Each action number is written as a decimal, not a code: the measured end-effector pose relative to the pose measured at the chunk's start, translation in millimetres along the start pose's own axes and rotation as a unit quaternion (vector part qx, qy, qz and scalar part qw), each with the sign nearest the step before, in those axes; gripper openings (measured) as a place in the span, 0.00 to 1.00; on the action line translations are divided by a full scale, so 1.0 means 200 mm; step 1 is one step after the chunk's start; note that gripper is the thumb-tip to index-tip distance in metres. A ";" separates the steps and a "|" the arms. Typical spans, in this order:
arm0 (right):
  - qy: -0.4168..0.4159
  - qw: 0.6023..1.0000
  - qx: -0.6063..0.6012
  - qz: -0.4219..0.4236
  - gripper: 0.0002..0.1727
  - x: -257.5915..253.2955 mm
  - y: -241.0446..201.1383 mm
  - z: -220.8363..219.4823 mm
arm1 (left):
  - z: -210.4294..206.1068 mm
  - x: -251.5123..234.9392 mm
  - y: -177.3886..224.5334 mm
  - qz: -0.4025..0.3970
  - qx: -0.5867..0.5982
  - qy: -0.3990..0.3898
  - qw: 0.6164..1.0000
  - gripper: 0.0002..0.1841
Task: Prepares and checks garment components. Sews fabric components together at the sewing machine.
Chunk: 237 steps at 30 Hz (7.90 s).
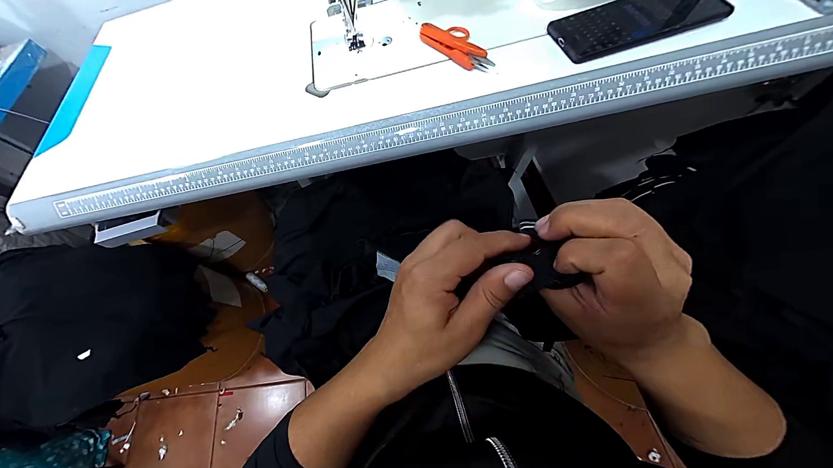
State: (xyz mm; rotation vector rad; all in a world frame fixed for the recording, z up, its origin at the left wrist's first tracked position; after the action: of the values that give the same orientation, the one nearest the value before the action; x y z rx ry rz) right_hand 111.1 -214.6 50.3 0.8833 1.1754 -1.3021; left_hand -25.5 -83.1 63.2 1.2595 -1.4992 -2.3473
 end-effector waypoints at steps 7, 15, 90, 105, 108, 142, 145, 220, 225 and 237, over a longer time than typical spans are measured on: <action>0.045 0.997 0.059 0.025 0.11 0.09 0.02 0.00 | 0.00 -0.02 -0.01 0.018 -0.053 -0.063 0.996 0.11; -0.030 0.999 -0.003 -0.045 0.03 0.23 -0.02 -0.01 | 0.02 -0.01 -0.01 0.049 0.030 0.046 0.997 0.07; -0.289 0.883 -0.315 -0.196 0.04 -0.04 0.27 -0.34 | 0.05 0.29 0.01 -0.113 0.011 -0.192 0.975 0.17; 0.008 0.945 -0.189 -0.266 0.15 0.16 0.07 0.04 | -0.13 0.10 -0.05 -0.169 -0.223 -0.025 0.960 0.10; 0.001 0.954 -0.181 -0.240 0.11 0.15 0.05 0.02 | -0.12 0.05 -0.08 -0.186 -0.158 -0.030 0.969 0.14; -0.017 0.842 -0.257 -0.474 0.22 0.23 0.18 0.28 | -0.34 -0.17 -0.25 -0.090 -0.125 -0.230 0.961 0.19; -0.027 0.848 -0.249 -0.467 0.22 0.24 0.18 0.28 | -0.35 -0.16 -0.26 -0.111 -0.134 -0.214 0.961 0.18; -0.281 0.908 -0.219 -0.220 0.26 0.22 0.11 0.15 | 0.07 -0.06 -0.40 0.005 -0.272 0.014 0.962 0.08; -0.391 0.905 -0.129 -0.107 0.44 0.27 0.04 0.12 | 0.15 -0.06 -0.18 -0.058 -0.074 -0.195 0.976 0.11; -0.357 0.836 -0.350 -0.227 0.13 -0.21 0.34 0.01 | 0.22 -0.19 -0.07 0.082 0.127 -0.102 0.983 0.10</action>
State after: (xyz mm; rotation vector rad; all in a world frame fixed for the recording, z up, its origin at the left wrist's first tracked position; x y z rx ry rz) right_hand 182.6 -198.6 81.6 -0.4349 1.1276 -1.2415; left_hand -25.5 -26.3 82.9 0.9167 -1.9370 -2.2911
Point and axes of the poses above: each hand's wrist, its own x-axis away from the middle knuckle, its own z-axis out of the back of the hand, y = z × x, the point moved 1 cm from there along -x, towards the middle knuckle, and after that the axes turned 14 degrees about y, right-handed, at the moved point
